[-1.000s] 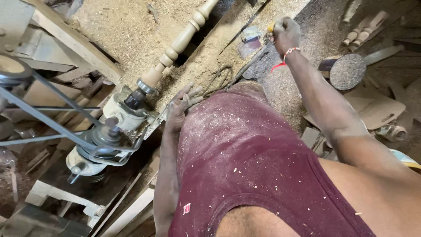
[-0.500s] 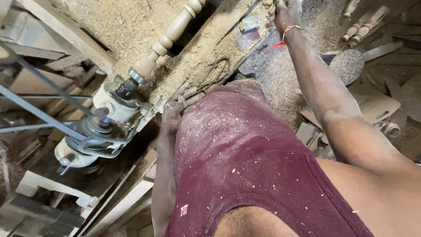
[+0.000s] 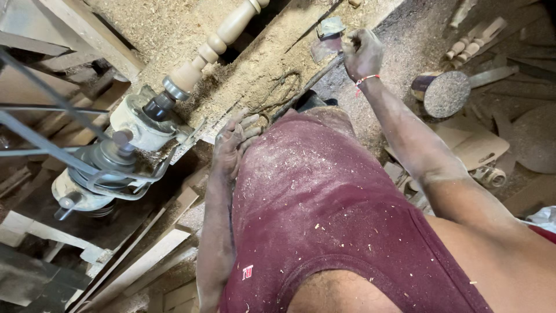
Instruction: The person shapes a wooden spindle on a lathe using small tools and applies a yellow substance from a container.
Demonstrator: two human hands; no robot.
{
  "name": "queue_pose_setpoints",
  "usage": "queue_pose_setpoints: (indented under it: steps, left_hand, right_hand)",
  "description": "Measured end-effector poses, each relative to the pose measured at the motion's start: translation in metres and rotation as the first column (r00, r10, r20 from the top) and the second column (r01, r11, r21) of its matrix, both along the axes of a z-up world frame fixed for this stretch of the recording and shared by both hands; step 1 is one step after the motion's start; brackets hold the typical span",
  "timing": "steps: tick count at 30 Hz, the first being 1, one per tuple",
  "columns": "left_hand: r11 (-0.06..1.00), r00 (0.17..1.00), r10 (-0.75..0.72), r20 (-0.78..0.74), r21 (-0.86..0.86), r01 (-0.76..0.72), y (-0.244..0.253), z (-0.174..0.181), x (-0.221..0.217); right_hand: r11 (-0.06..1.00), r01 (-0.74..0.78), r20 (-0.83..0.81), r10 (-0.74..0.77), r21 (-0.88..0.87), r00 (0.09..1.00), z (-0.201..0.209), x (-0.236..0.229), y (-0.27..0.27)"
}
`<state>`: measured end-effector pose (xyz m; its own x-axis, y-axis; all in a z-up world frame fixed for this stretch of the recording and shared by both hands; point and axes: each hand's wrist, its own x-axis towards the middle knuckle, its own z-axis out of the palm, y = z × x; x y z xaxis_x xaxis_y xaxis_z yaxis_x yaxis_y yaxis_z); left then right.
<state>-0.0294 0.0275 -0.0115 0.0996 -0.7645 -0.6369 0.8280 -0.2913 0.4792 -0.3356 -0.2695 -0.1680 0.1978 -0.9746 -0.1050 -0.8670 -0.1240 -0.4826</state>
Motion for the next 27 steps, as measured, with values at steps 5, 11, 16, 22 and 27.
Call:
queue_pose_setpoints:
  steps: [5,11,16,22,27]
  left_hand:
    - [0.999,0.996,-0.031,0.08,0.041,0.028,-0.008,0.002,-0.001]
    - [0.998,0.997,0.003,0.071,0.07,-0.008,-0.011,-0.007,-0.004]
    - [0.999,0.997,-0.015,0.081,0.033,0.012,-0.016,-0.01,-0.009]
    - [0.996,0.987,-0.087,0.135,0.023,0.084,-0.027,-0.011,-0.015]
    - [0.999,0.987,-0.036,0.154,-0.036,0.041,-0.028,-0.016,-0.018]
  right_hand:
    - [0.997,-0.048,-0.027,0.047,-0.059,0.999,0.027,0.021,-0.006]
    - [0.985,-0.174,-0.132,0.173,0.005,0.976,0.046,0.028,-0.019]
    - [0.976,-0.207,-0.139,0.214,0.062,0.967,0.046,0.024,-0.022]
    - [0.971,-0.226,-0.046,0.223,-0.079,0.974,0.036,0.012,-0.028]
    - [0.888,-0.457,-0.022,0.457,-0.052,0.889,0.043,0.004,-0.007]
